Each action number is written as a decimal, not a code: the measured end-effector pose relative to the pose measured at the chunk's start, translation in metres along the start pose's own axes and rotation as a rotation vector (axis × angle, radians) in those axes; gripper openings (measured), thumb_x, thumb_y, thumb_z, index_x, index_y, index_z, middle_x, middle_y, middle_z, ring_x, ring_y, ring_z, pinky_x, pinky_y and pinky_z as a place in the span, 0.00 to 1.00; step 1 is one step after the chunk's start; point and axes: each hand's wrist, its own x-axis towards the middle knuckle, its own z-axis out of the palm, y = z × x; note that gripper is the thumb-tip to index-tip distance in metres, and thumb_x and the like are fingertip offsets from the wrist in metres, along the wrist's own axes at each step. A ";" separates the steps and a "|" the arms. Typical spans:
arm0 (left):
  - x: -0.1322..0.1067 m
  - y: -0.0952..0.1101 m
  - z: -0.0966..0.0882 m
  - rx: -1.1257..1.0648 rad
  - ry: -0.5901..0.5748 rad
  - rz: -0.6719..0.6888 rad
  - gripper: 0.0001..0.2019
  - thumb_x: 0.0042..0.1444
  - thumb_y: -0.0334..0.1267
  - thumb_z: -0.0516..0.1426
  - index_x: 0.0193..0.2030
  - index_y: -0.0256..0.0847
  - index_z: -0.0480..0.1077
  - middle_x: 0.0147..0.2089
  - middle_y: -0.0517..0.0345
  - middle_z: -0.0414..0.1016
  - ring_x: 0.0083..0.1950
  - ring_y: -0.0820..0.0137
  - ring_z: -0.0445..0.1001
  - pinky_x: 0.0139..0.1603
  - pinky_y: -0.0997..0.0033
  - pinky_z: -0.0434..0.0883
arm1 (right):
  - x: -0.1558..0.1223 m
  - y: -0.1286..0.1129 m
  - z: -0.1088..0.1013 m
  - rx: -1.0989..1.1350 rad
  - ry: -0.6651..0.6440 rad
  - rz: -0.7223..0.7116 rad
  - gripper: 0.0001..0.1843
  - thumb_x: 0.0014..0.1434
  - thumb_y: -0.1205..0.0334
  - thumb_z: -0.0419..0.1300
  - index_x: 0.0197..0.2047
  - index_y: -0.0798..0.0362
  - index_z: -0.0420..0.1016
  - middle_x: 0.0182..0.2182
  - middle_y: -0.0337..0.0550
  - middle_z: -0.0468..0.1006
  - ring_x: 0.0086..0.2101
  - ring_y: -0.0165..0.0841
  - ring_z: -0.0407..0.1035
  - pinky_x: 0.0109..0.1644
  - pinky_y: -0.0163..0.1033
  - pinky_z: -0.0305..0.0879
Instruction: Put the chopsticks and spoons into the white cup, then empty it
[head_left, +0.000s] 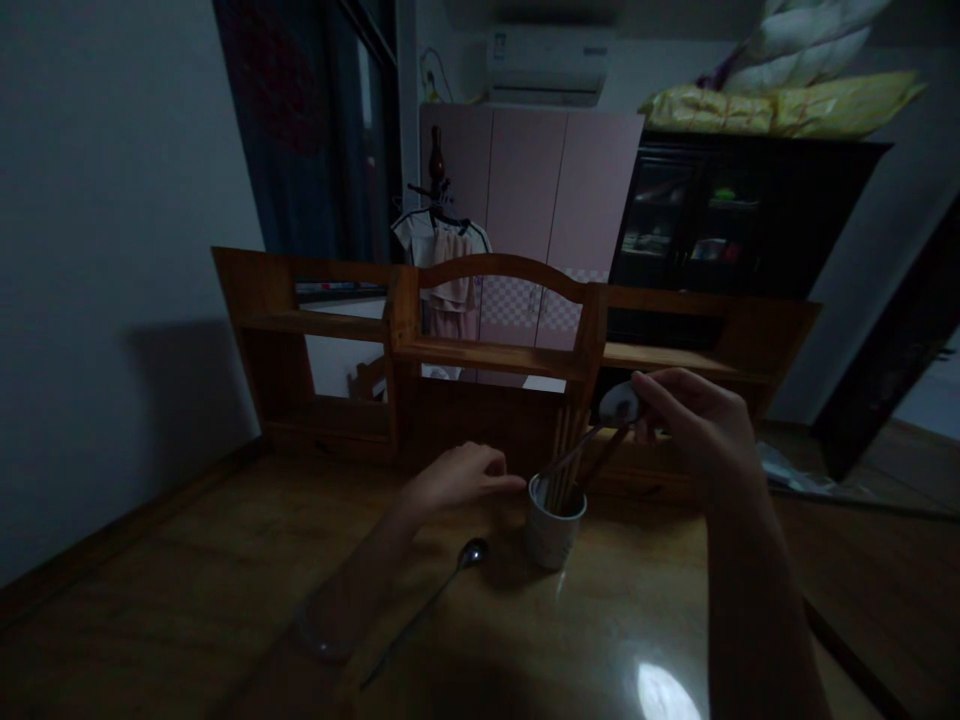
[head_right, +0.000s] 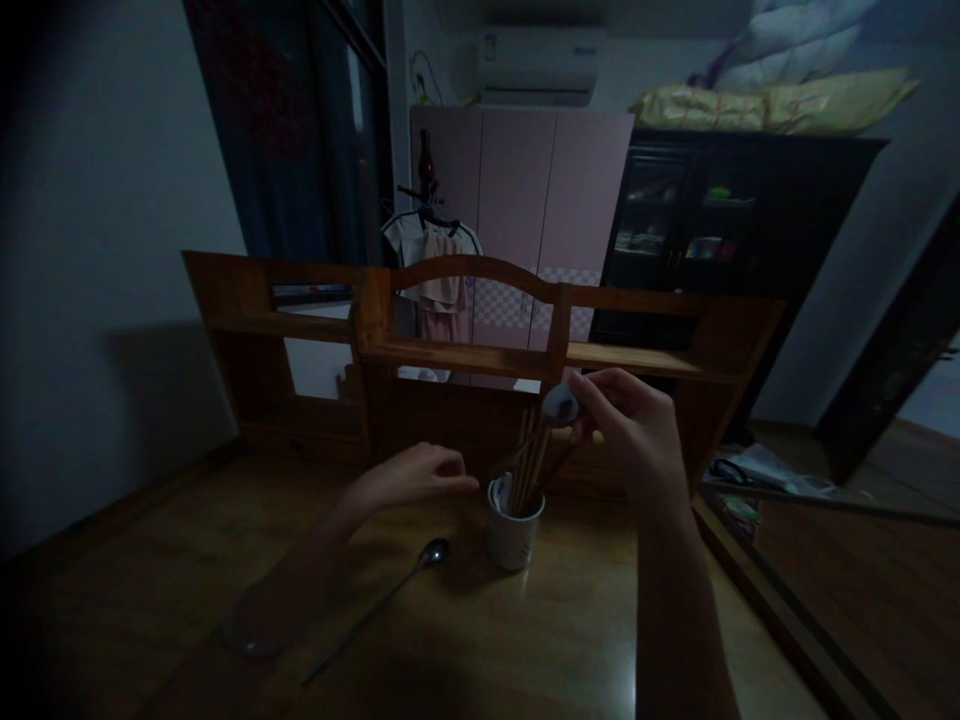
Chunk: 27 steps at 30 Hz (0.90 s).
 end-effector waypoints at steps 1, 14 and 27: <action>0.003 -0.009 0.008 0.042 -0.103 -0.028 0.22 0.51 0.61 0.57 0.33 0.42 0.77 0.32 0.56 0.78 0.34 0.66 0.74 0.31 0.73 0.63 | 0.001 0.003 0.000 -0.020 0.000 0.005 0.15 0.59 0.52 0.63 0.33 0.57 0.74 0.21 0.40 0.74 0.18 0.26 0.66 0.21 0.28 0.61; 0.024 -0.049 0.062 0.393 -0.474 -0.244 0.20 0.26 0.48 0.70 0.27 0.39 0.75 0.35 0.48 0.77 0.38 0.53 0.75 0.37 0.61 0.70 | 0.012 0.076 0.027 -0.178 -0.425 0.216 0.18 0.60 0.46 0.60 0.33 0.55 0.71 0.20 0.42 0.77 0.20 0.35 0.73 0.19 0.32 0.67; 0.037 -0.070 0.074 0.201 -0.676 -0.311 0.19 0.27 0.49 0.71 0.15 0.40 0.69 0.21 0.54 0.74 0.25 0.61 0.72 0.29 0.64 0.68 | -0.007 0.075 0.050 -0.220 -0.866 0.328 0.12 0.61 0.54 0.60 0.33 0.55 0.71 0.26 0.43 0.79 0.25 0.35 0.76 0.25 0.33 0.71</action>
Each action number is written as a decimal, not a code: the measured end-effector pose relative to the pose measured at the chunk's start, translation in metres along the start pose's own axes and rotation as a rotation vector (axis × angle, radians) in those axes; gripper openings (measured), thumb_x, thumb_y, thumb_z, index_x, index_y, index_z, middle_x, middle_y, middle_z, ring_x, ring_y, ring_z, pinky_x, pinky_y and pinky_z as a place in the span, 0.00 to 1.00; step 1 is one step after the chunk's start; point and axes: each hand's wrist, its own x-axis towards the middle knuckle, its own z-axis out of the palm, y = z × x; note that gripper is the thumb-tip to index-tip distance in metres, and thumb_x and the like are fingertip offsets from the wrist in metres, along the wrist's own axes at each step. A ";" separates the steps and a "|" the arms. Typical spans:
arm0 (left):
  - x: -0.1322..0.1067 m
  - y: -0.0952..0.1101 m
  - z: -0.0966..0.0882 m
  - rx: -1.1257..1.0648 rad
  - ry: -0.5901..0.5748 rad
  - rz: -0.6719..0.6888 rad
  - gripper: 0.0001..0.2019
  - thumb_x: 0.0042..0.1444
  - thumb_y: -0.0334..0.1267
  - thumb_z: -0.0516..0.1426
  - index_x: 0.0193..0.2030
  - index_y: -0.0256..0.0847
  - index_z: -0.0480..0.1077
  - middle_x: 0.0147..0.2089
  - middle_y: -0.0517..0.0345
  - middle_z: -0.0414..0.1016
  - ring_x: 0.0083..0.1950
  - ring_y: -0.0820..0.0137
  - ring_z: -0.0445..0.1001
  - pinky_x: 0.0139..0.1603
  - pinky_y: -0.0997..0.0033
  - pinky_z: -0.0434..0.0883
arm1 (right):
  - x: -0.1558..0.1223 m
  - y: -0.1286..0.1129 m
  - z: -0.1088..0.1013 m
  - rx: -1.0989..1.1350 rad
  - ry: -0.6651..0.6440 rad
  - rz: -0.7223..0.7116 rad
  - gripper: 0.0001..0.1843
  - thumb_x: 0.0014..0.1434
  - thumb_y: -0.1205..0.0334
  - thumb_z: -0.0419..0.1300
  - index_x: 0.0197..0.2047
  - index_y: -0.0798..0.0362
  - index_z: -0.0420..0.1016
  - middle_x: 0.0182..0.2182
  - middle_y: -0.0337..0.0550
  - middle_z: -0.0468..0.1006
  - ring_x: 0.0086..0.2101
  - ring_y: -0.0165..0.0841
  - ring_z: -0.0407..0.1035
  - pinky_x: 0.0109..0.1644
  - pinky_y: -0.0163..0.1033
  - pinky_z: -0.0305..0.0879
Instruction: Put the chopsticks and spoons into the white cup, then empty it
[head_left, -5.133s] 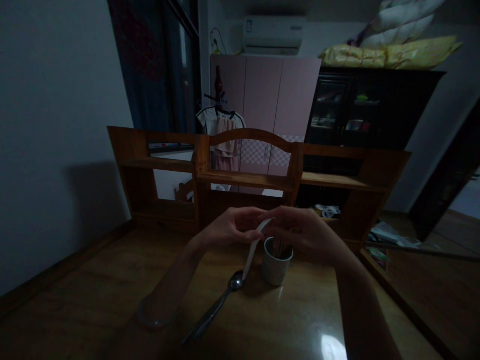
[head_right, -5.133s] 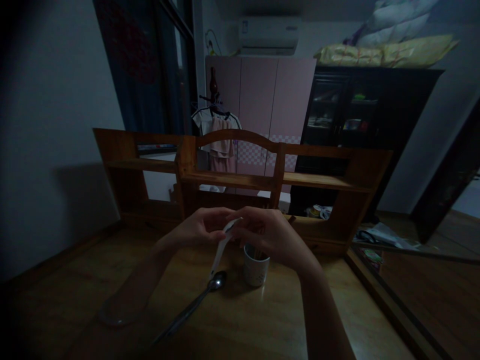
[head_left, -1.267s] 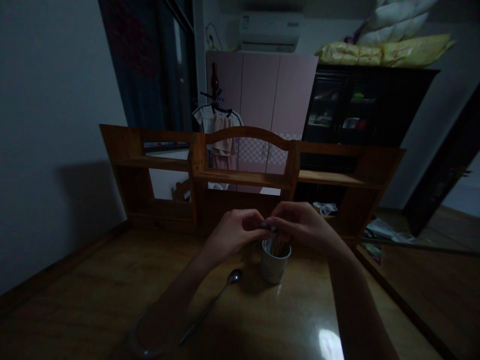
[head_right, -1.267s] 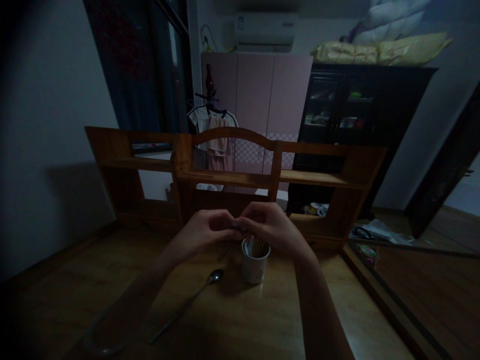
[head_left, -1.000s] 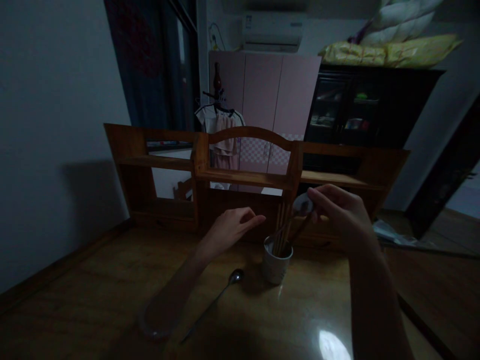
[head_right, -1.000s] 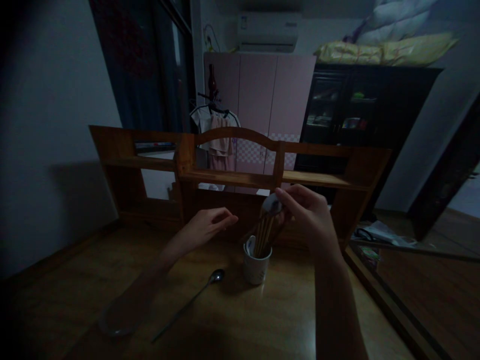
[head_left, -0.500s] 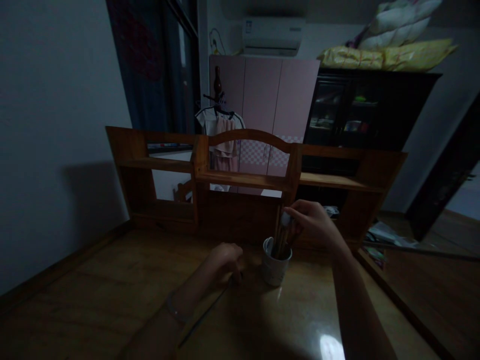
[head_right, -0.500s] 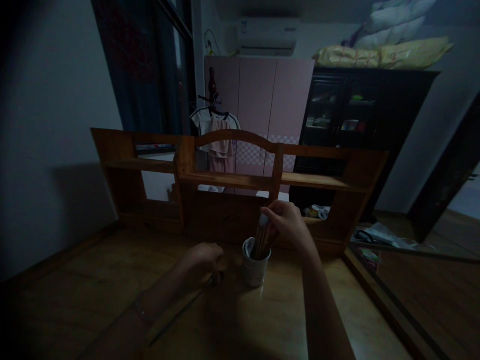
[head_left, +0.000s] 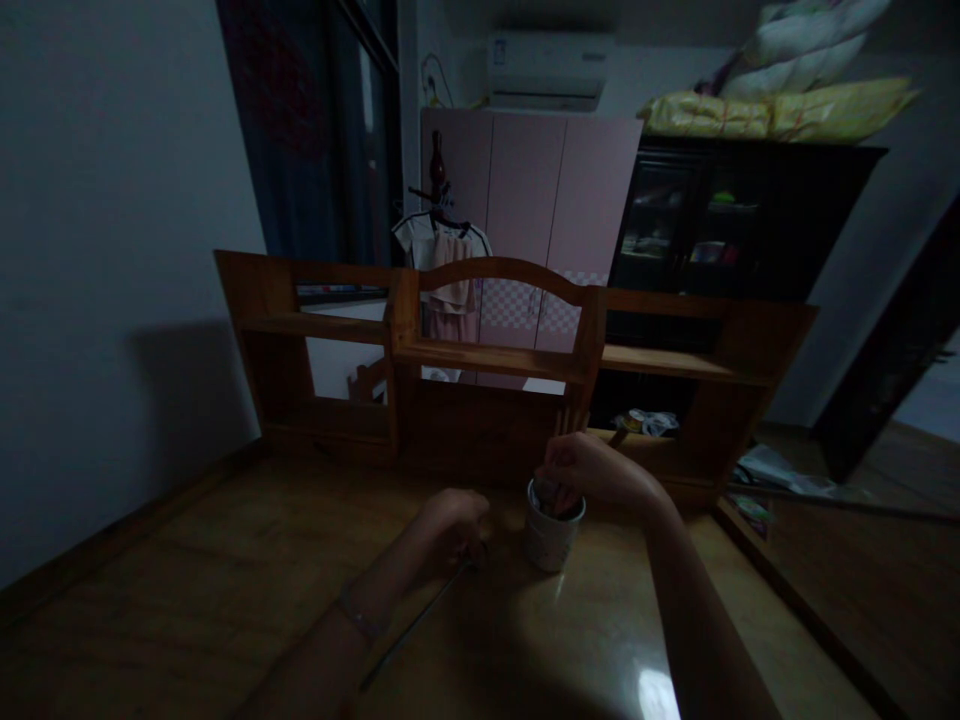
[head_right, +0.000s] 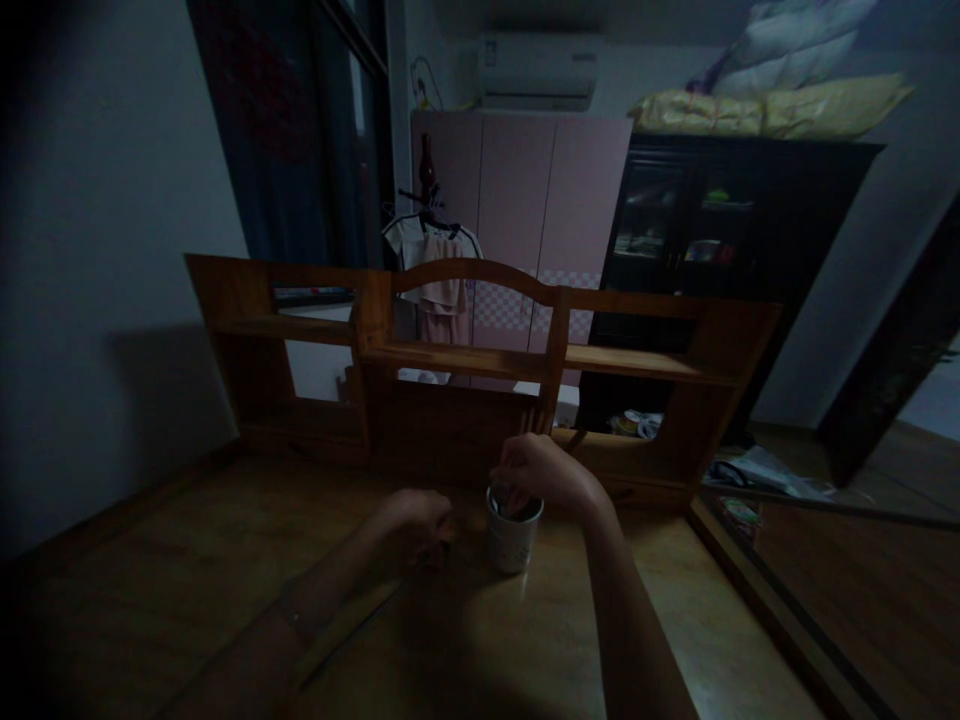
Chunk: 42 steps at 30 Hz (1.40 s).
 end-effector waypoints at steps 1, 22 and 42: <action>0.002 -0.002 0.001 -0.019 -0.020 0.012 0.18 0.28 0.49 0.70 0.16 0.40 0.69 0.21 0.55 0.74 0.25 0.62 0.72 0.29 0.65 0.68 | 0.000 -0.001 0.001 -0.003 -0.003 -0.005 0.13 0.61 0.54 0.60 0.33 0.55 0.71 0.26 0.43 0.79 0.25 0.34 0.76 0.24 0.32 0.70; -0.119 0.019 -0.059 -0.533 0.638 0.559 0.15 0.58 0.44 0.56 0.49 0.39 0.69 0.37 0.55 0.76 0.38 0.69 0.74 0.36 0.74 0.70 | -0.029 -0.051 -0.014 -0.004 0.400 -0.272 0.21 0.64 0.44 0.56 0.32 0.54 0.71 0.24 0.41 0.76 0.23 0.30 0.72 0.23 0.30 0.64; -0.192 0.115 -0.035 -0.768 1.032 0.715 0.06 0.60 0.39 0.57 0.42 0.43 0.70 0.29 0.64 0.70 0.30 0.75 0.70 0.29 0.79 0.68 | -0.052 -0.080 0.001 0.339 -0.023 -0.286 0.15 0.56 0.54 0.67 0.41 0.52 0.69 0.22 0.33 0.71 0.17 0.23 0.62 0.16 0.25 0.55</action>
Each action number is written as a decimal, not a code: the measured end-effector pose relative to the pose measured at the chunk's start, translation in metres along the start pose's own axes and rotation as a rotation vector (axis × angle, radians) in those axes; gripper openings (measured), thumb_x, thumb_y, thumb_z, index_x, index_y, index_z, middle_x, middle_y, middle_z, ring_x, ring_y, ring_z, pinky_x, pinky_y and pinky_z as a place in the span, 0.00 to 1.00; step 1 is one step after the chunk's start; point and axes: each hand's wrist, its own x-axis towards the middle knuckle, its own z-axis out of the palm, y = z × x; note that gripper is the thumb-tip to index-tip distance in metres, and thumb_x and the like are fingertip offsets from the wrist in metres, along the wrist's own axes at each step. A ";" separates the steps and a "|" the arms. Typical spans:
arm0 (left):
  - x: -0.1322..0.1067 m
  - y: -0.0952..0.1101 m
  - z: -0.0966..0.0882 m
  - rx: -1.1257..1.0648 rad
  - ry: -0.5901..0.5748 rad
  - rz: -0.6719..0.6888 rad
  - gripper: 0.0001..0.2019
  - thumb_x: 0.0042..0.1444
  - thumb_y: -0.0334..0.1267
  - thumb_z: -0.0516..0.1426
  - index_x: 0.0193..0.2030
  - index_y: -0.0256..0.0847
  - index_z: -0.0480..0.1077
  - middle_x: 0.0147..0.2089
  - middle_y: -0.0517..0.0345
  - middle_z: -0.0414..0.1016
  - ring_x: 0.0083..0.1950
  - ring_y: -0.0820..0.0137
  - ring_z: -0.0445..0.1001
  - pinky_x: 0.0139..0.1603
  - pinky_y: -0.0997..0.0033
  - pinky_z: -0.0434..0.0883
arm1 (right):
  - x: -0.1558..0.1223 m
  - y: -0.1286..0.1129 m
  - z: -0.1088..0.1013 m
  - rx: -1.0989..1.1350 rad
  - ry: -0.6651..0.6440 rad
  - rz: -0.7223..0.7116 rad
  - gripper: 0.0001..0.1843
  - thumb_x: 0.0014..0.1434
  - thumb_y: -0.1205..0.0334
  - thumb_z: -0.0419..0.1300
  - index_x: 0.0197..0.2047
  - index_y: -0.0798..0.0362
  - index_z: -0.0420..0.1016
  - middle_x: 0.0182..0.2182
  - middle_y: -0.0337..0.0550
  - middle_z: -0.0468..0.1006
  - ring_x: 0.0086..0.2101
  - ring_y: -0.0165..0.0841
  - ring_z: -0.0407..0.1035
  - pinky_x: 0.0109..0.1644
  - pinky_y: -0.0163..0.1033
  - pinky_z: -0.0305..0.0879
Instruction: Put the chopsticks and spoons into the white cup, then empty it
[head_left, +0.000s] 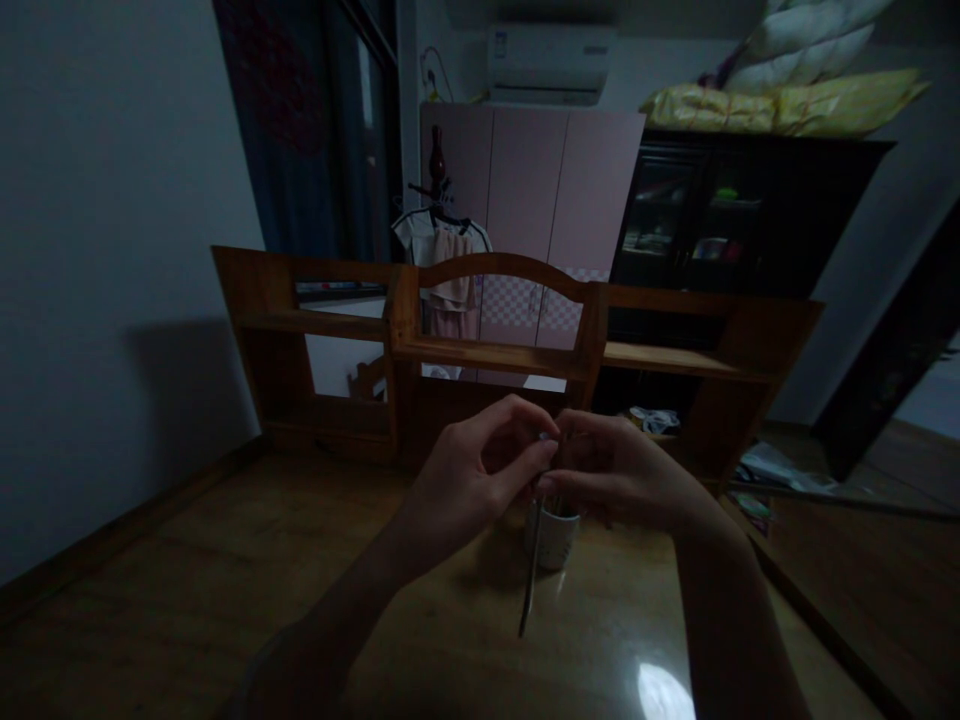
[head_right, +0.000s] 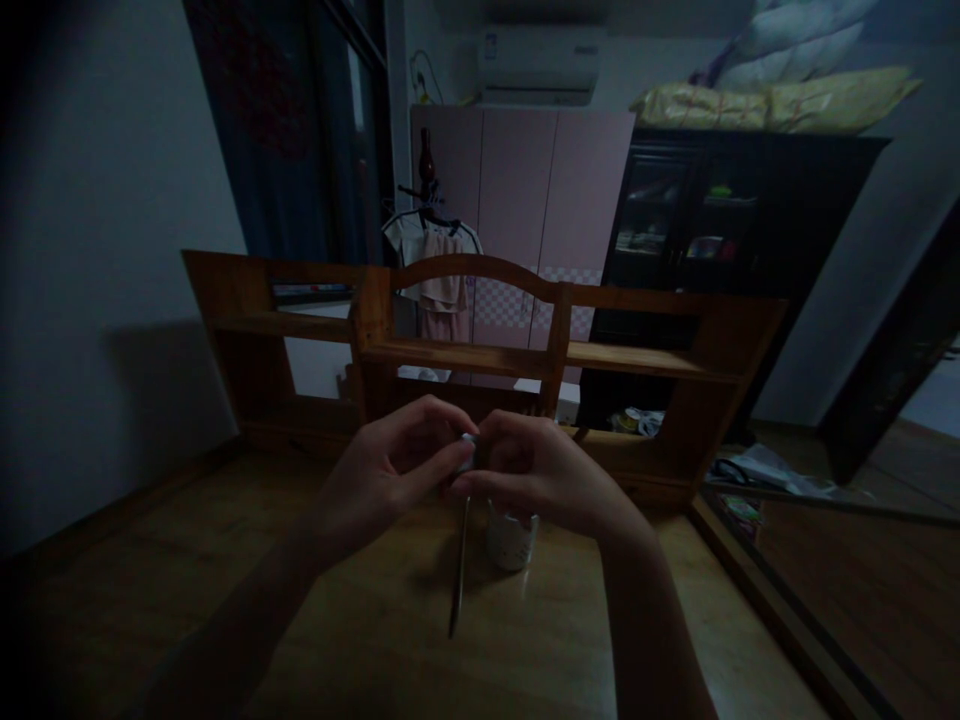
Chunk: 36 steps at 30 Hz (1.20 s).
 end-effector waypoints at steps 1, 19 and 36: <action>-0.001 0.002 0.001 -0.022 -0.004 0.006 0.07 0.60 0.40 0.58 0.43 0.43 0.70 0.29 0.64 0.70 0.30 0.75 0.71 0.30 0.79 0.69 | -0.001 0.000 -0.001 0.017 -0.002 0.004 0.15 0.56 0.54 0.67 0.39 0.53 0.69 0.21 0.34 0.71 0.16 0.23 0.62 0.16 0.24 0.55; 0.004 -0.012 0.000 -0.178 -0.337 -0.034 0.11 0.66 0.41 0.50 0.43 0.38 0.71 0.38 0.55 0.74 0.35 0.71 0.73 0.37 0.72 0.69 | -0.009 -0.012 -0.010 0.238 0.354 -0.296 0.07 0.61 0.60 0.63 0.37 0.51 0.69 0.20 0.32 0.69 0.16 0.23 0.61 0.17 0.25 0.57; 0.005 -0.014 -0.001 -0.122 -0.188 -0.076 0.08 0.62 0.41 0.57 0.40 0.39 0.73 0.32 0.59 0.75 0.29 0.76 0.69 0.30 0.77 0.65 | -0.012 -0.012 -0.014 0.165 0.333 -0.310 0.16 0.62 0.55 0.61 0.51 0.52 0.73 0.24 0.37 0.70 0.21 0.25 0.63 0.20 0.28 0.62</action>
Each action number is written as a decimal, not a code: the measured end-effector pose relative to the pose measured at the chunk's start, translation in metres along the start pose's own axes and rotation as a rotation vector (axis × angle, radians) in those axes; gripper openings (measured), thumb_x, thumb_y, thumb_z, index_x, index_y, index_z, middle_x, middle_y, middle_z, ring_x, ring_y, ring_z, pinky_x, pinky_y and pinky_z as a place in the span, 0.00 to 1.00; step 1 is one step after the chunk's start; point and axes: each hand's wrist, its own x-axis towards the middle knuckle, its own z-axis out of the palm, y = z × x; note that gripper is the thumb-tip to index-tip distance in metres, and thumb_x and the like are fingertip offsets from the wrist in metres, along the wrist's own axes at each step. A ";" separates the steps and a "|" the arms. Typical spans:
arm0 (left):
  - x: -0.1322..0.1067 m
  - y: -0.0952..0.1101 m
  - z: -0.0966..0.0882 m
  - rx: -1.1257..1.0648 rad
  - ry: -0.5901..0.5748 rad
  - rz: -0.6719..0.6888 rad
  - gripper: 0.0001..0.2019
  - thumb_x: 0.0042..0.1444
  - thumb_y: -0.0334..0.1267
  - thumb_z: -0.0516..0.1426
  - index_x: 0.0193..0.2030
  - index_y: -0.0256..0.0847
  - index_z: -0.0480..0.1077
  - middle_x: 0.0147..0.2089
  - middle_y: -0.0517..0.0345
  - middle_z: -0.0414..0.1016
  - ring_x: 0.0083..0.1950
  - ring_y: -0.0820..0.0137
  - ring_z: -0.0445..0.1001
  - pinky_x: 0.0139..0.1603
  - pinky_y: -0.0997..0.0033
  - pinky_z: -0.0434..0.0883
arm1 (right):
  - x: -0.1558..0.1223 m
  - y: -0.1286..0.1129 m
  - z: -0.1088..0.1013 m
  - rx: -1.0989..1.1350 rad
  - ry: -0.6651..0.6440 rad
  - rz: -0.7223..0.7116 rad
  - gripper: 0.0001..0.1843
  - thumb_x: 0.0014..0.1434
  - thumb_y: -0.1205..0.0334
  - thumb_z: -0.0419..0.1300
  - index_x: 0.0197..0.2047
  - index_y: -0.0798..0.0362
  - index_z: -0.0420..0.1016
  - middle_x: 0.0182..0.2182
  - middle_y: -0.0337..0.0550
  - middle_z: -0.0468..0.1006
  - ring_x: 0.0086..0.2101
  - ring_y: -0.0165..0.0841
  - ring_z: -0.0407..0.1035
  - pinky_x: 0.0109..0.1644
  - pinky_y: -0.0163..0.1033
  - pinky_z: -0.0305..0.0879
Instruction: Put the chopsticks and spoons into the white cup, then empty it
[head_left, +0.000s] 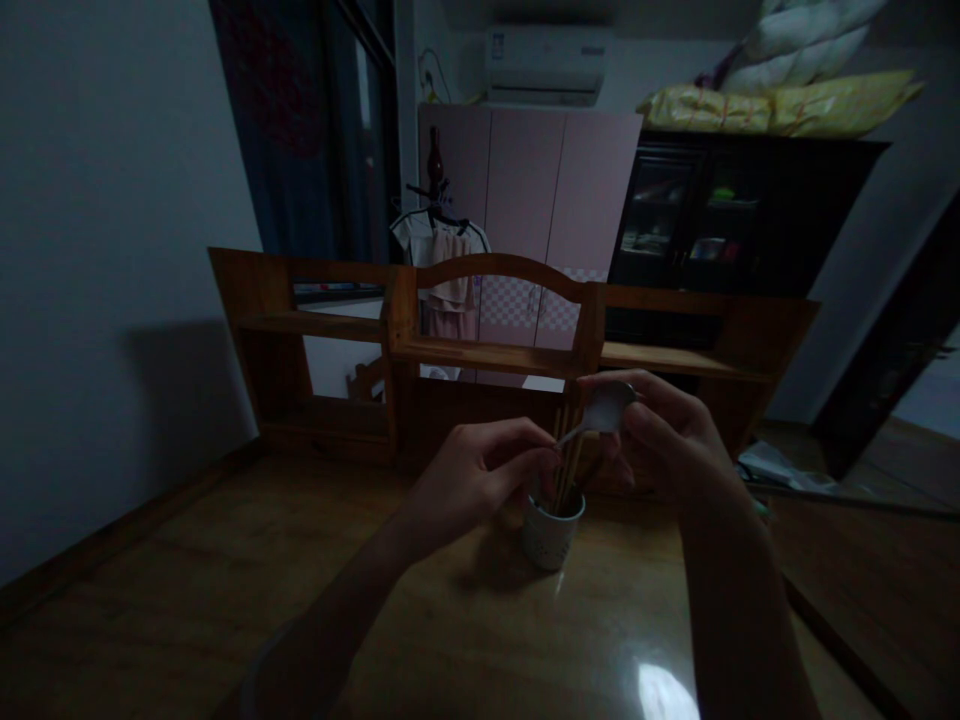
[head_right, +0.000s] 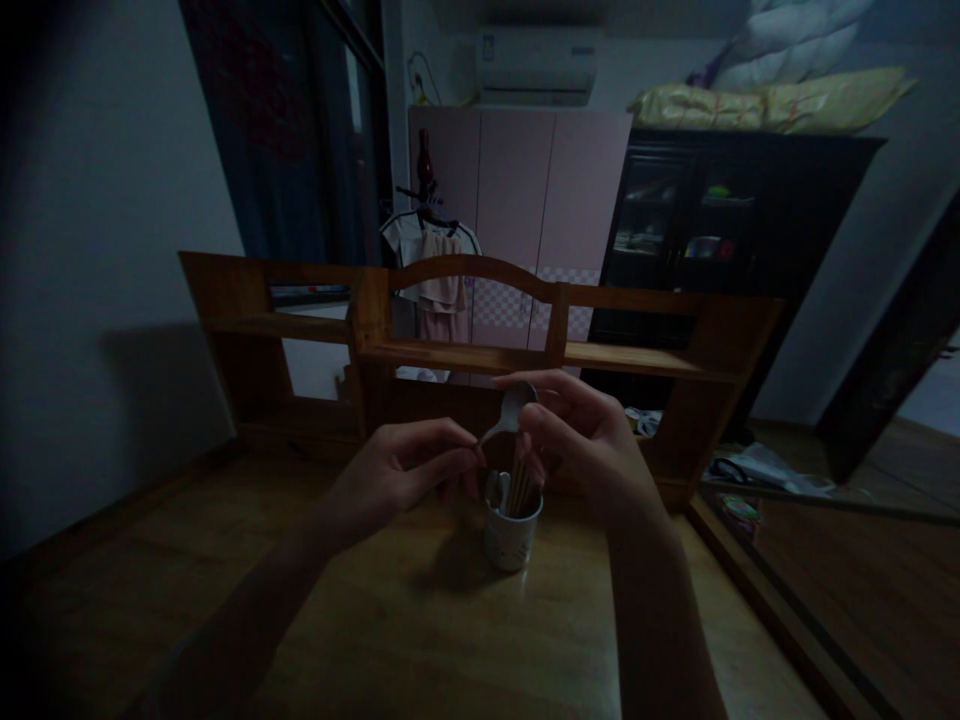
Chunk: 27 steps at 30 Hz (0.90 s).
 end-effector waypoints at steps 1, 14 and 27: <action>0.000 0.000 0.000 -0.009 0.002 0.000 0.08 0.61 0.41 0.57 0.39 0.39 0.73 0.31 0.59 0.75 0.29 0.76 0.69 0.29 0.77 0.65 | 0.000 0.002 0.000 0.002 0.007 -0.023 0.15 0.63 0.56 0.61 0.51 0.52 0.73 0.24 0.37 0.70 0.20 0.25 0.62 0.20 0.28 0.61; 0.002 0.000 -0.001 -0.109 -0.009 -0.019 0.07 0.58 0.39 0.61 0.38 0.38 0.74 0.30 0.59 0.75 0.29 0.76 0.70 0.28 0.79 0.66 | -0.001 -0.004 -0.001 -0.028 0.025 -0.013 0.15 0.62 0.55 0.62 0.50 0.52 0.74 0.24 0.37 0.70 0.21 0.26 0.62 0.20 0.29 0.60; 0.003 -0.004 -0.002 -0.027 0.102 0.012 0.08 0.53 0.40 0.64 0.35 0.38 0.74 0.32 0.58 0.77 0.32 0.72 0.73 0.31 0.76 0.69 | 0.000 0.002 0.000 -0.004 -0.040 0.013 0.19 0.61 0.54 0.63 0.53 0.53 0.73 0.31 0.43 0.73 0.24 0.28 0.65 0.21 0.30 0.65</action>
